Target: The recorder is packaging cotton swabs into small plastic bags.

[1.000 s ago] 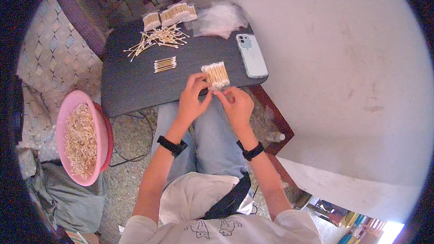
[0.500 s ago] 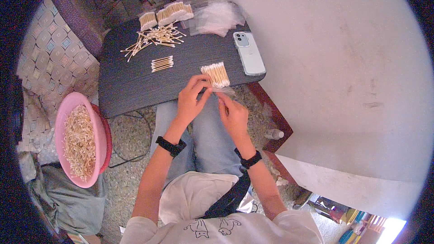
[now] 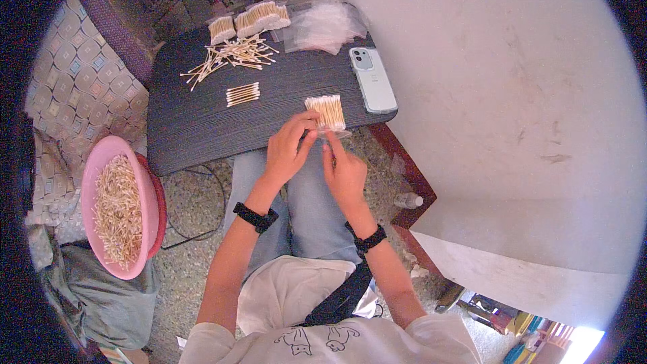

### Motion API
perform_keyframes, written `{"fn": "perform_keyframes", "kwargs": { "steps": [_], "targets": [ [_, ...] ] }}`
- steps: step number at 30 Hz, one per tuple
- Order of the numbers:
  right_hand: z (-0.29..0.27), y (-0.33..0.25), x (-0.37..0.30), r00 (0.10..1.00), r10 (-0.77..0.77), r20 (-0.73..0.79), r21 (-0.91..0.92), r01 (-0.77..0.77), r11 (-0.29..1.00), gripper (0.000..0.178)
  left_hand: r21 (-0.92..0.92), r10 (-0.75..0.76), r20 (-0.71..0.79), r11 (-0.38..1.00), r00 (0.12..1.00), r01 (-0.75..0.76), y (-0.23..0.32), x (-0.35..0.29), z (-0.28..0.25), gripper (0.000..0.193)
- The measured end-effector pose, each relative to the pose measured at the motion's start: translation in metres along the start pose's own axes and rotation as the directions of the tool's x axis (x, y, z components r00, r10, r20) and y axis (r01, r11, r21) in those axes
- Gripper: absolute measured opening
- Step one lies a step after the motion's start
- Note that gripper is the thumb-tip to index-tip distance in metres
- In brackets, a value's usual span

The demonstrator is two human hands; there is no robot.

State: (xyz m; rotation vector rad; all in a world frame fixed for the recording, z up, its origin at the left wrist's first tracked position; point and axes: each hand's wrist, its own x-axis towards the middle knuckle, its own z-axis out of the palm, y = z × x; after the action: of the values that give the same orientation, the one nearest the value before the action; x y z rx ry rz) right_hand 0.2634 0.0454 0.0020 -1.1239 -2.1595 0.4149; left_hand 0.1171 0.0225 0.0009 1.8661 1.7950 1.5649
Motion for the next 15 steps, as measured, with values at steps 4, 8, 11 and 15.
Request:
{"fn": "perform_keyframes", "kwargs": {
  "steps": [4,8,11,15],
  "targets": [
    [0.003,0.005,0.002,1.000,-0.021,-0.001,-0.056,0.021,0.998,0.035,0.005,-0.035,0.043,0.999,0.998,0.035,0.003,-0.001,0.000,0.012],
    [0.003,-0.006,0.009,0.996,0.085,-0.021,0.024,-0.085,0.996,0.031,0.019,-0.050,0.025,0.999,0.998,0.050,0.001,-0.003,0.000,0.012],
    [0.004,-0.013,0.021,0.984,0.173,-0.036,0.021,-0.173,0.985,0.027,0.015,-0.046,0.027,0.999,0.999,0.045,0.001,-0.003,-0.001,0.011],
    [0.008,-0.014,0.026,0.974,0.192,-0.120,0.020,-0.191,0.981,0.023,0.066,-0.080,0.101,0.995,0.992,0.073,0.001,-0.001,-0.002,0.009]
  ]
}}
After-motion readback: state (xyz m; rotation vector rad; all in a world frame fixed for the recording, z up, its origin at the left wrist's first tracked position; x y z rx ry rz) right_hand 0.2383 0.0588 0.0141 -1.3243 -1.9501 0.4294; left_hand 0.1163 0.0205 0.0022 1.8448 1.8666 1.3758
